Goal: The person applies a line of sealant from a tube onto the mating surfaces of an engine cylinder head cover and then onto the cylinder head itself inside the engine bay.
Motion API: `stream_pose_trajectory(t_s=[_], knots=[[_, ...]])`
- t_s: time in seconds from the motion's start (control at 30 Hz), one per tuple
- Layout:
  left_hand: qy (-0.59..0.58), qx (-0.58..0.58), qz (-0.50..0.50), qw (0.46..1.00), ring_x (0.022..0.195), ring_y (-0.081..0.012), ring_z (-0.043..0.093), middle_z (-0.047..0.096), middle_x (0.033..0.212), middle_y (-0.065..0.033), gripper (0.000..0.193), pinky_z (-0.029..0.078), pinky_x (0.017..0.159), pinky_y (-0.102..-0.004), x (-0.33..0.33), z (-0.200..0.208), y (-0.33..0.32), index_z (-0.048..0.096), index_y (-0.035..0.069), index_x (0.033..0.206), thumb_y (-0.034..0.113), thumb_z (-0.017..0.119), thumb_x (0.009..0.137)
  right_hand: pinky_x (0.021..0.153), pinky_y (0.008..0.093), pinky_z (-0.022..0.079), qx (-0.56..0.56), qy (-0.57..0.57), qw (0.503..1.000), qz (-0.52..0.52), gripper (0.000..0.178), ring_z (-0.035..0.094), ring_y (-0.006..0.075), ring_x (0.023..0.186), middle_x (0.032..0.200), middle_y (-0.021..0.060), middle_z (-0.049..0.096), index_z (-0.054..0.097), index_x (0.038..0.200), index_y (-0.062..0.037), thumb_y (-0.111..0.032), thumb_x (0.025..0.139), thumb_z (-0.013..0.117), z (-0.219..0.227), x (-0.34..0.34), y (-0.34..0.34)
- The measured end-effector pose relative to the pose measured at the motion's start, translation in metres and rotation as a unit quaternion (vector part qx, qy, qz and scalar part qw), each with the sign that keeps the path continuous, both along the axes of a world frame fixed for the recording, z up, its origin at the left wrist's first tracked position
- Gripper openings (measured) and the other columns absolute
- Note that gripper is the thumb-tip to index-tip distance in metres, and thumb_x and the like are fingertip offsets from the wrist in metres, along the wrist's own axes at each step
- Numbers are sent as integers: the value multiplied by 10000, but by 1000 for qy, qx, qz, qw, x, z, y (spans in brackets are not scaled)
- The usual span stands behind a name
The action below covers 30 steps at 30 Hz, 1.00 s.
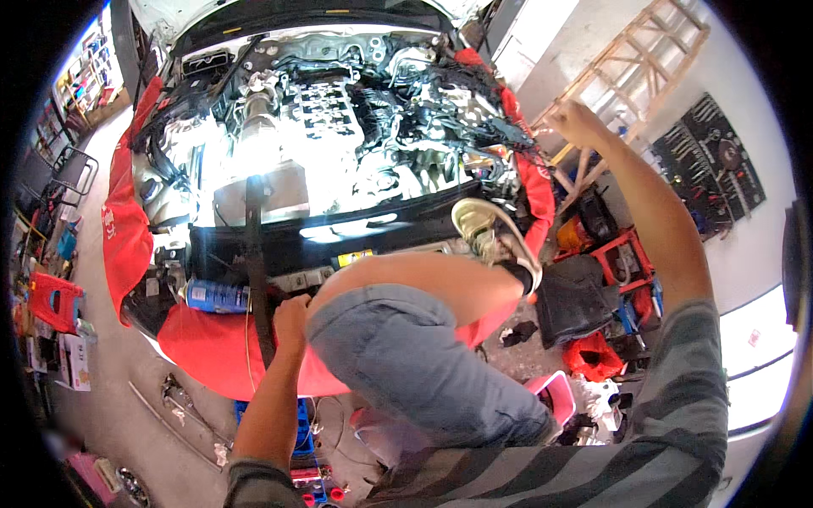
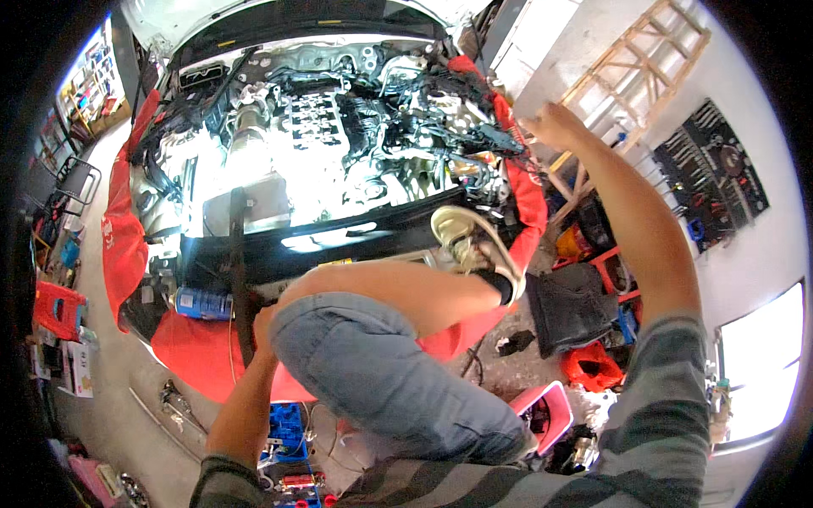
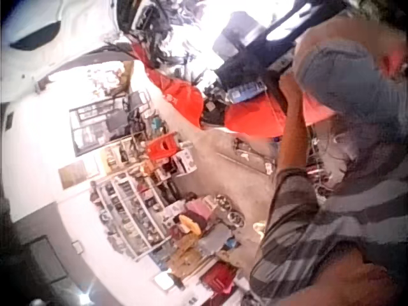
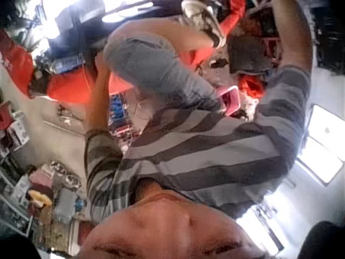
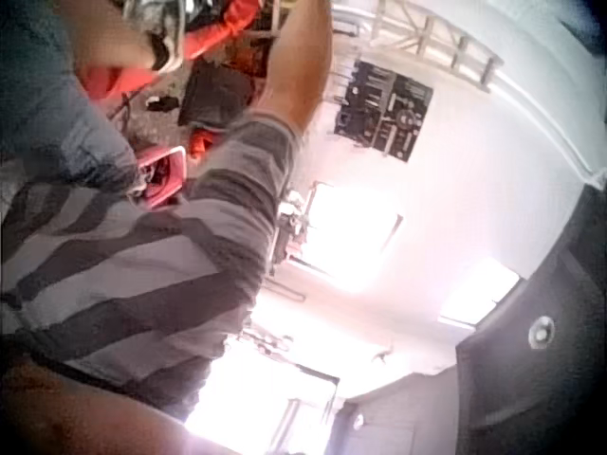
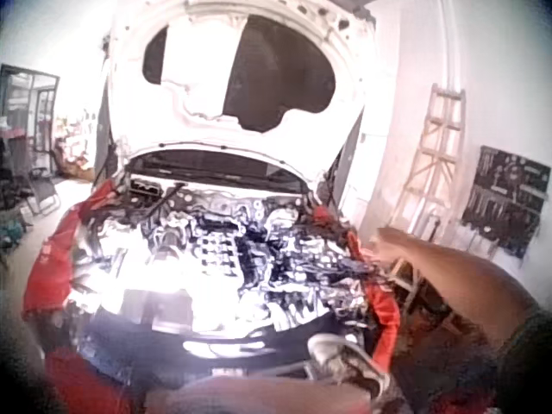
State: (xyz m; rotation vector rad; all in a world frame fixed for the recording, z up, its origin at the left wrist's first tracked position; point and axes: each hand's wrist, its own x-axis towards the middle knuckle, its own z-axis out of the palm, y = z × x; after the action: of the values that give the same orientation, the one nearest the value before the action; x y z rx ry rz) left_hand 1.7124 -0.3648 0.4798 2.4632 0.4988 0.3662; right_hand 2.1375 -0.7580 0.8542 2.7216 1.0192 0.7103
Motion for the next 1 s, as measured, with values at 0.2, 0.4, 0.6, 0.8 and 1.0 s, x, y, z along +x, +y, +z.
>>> stream_pose_trajectory(t_s=[0.2, 0.4, 0.6, 0.8, 1.0], knots=[[183, -38, 74, 980, 736, -356, 611, 639, 764, -146, 259, 484, 632, -442, 4, 23, 4, 645, 76, 760, 330, 594, 763, 528, 360, 505, -146, 313, 938, -38, 535, 618, 191, 548, 615, 156, 626, 647, 698, 31, -477, 845, 567, -33, 131, 265], [185, 19, 53, 981, 627, -309, 567, 565, 678, -85, 159, 504, 604, -420, -29, 12, 3, 532, 94, 620, 219, 586, 702, 692, 397, 510, -303, 461, 833, 35, 643, 652, 334, 700, 725, 245, 638, 668, 726, 48, -554, 852, 478, -202, 179, 396], [250, 42, 62, 965, 596, -315, 557, 555, 662, -85, 137, 493, 549, -437, -27, 7, 1, 556, 114, 598, 220, 581, 681, 628, 370, 502, -283, 514, 797, 146, 323, 653, 244, 684, 831, 104, 685, 705, 880, -159, -458, 766, 653, -289, 201, 447], [361, 58, -84, 927, 900, -340, 557, 587, 898, -160, 174, 437, 811, -496, -25, 8, 1, 601, 69, 771, 241, 581, 750, 685, 366, 514, -205, 539, 804, 149, 215, 663, 262, 768, 851, 74, 692, 703, 838, -128, -321, 742, 704, -305, 199, 445], [398, -7, 66, 915, 891, -346, 541, 572, 913, -162, 293, 421, 804, -479, 54, 121, 66, 592, 31, 966, 241, 629, 765, 729, 412, 513, -279, 508, 801, 152, 344, 649, 340, 825, 881, 161, 672, 670, 936, -87, -353, 723, 719, -310, 215, 444]])
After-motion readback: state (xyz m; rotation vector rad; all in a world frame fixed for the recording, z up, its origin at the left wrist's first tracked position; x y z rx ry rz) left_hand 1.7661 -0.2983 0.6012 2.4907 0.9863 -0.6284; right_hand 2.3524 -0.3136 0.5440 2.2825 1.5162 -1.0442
